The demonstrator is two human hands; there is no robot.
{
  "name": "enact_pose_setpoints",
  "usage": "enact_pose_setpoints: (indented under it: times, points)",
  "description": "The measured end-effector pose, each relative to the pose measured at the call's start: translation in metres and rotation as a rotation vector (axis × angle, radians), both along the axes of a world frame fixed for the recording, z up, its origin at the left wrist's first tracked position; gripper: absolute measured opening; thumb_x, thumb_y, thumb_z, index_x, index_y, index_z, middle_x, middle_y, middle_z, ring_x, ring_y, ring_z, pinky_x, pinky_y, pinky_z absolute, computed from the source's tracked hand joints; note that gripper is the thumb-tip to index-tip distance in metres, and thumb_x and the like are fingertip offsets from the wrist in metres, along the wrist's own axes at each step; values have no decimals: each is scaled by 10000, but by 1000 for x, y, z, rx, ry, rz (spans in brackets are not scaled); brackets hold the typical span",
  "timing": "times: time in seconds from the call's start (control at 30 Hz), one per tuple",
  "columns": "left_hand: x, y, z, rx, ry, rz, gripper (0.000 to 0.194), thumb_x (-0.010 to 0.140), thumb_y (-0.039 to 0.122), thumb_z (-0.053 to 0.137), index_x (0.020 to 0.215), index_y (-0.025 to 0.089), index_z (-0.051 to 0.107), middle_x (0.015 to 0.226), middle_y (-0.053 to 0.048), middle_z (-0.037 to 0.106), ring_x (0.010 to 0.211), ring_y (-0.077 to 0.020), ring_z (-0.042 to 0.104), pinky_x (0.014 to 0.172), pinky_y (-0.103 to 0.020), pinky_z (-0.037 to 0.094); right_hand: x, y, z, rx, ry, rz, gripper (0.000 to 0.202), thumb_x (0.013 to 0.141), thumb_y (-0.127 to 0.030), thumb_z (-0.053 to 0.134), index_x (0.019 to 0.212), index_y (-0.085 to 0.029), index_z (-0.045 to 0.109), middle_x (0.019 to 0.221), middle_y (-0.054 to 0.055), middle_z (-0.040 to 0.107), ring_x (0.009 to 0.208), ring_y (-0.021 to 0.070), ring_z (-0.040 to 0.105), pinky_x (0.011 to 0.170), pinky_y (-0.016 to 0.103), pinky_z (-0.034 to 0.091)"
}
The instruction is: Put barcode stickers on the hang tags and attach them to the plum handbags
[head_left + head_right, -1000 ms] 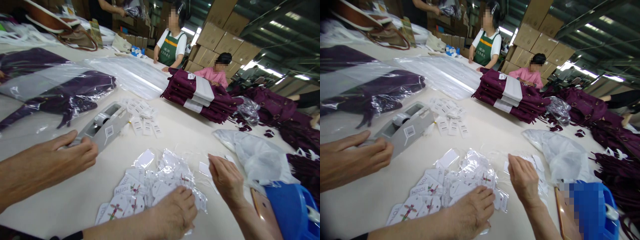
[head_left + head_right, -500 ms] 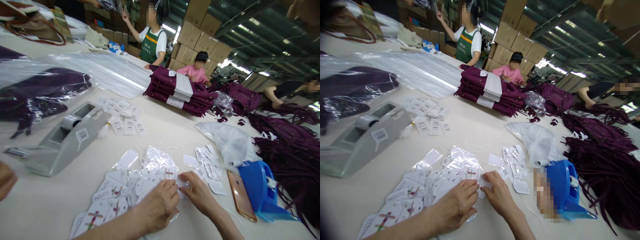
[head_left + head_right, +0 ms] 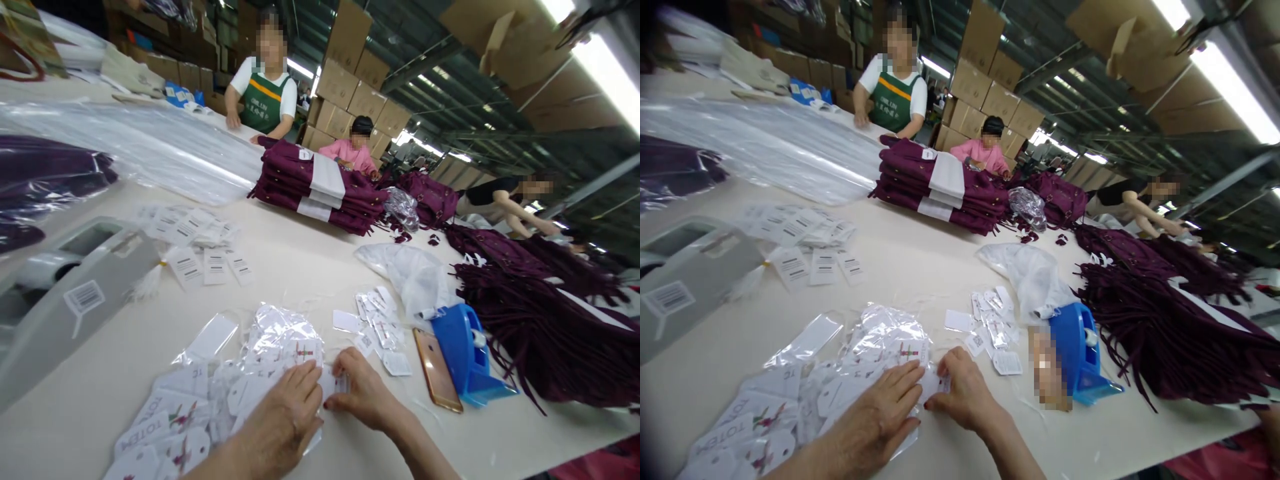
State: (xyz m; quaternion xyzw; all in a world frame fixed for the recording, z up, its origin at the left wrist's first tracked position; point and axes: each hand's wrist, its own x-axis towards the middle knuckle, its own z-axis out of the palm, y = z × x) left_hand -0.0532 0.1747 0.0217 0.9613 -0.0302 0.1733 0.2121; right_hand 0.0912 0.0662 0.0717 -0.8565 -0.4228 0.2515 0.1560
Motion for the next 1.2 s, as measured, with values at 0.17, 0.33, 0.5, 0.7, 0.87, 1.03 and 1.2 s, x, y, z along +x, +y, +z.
enact_pose_setpoints:
  times: [0.17, 0.33, 0.5, 0.7, 0.87, 1.03, 1.2]
  points:
    - [0, 0, -6, 36, -17, 13, 358, 725, 113, 527, 1081, 145, 504, 1206, -128, 556, 1153, -284, 482, 920, -460, 458, -5, 0, -1, -70, 20, -74, 400, 516, -194, 755, 845, -183, 528, 800, -3, 569, 735, 171, 510, 629, 263, 344]
    - [2, 0, -6, 46, -20, 38, 408, 734, 122, 516, 1140, 137, 472, 1214, -141, 547, 1137, -286, 496, 913, -455, 464, -9, -5, -3, -84, 74, -90, 357, 563, -161, 703, 872, -187, 528, 720, -28, 571, 670, 156, 511, 606, 258, 334]
    - [3, -1, -2, 25, 12, 73, 400, 767, 164, 521, 1157, 98, 467, 1203, -170, 545, 1144, -304, 484, 910, -475, 456, -6, -17, -7, 10, 92, -107, 409, 524, -127, 731, 871, -188, 523, 895, 8, 544, 833, 166, 503, 721, 269, 372]
    - [3, -1, -2, 0, 10, 82, 355, 779, 173, 514, 1126, 106, 482, 1195, -169, 542, 1153, -297, 472, 934, -485, 436, -15, -12, -5, 10, 71, -130, 397, 545, -162, 722, 889, -182, 524, 914, 19, 531, 826, 169, 495, 717, 275, 379]
    - [2, 2, 2, -30, -6, 72, 379, 750, 125, 503, 1127, 112, 467, 1198, -161, 538, 1166, -282, 460, 948, -465, 436, -20, -5, -7, 29, 68, -165, 363, 529, -157, 707, 829, -195, 505, 840, -6, 526, 743, 147, 480, 651, 255, 367]
    - [1, 4, 3, -5, -11, 50, 447, 722, 122, 546, 1156, 82, 446, 1197, -179, 537, 1160, -297, 462, 942, -465, 441, -21, 1, -14, 101, 208, -243, 264, 519, -112, 632, 689, -202, 451, 633, -55, 479, 599, 116, 427, 548, 238, 315]
    - [-1, 5, 2, 10, -42, 90, 514, 733, 155, 558, 1218, 95, 399, 1230, -181, 513, 1181, -308, 435, 955, -511, 398, -2, -10, 3, 300, 650, -396, 188, 502, -154, 590, 633, -192, 462, 556, -67, 455, 529, 91, 401, 511, 225, 292]
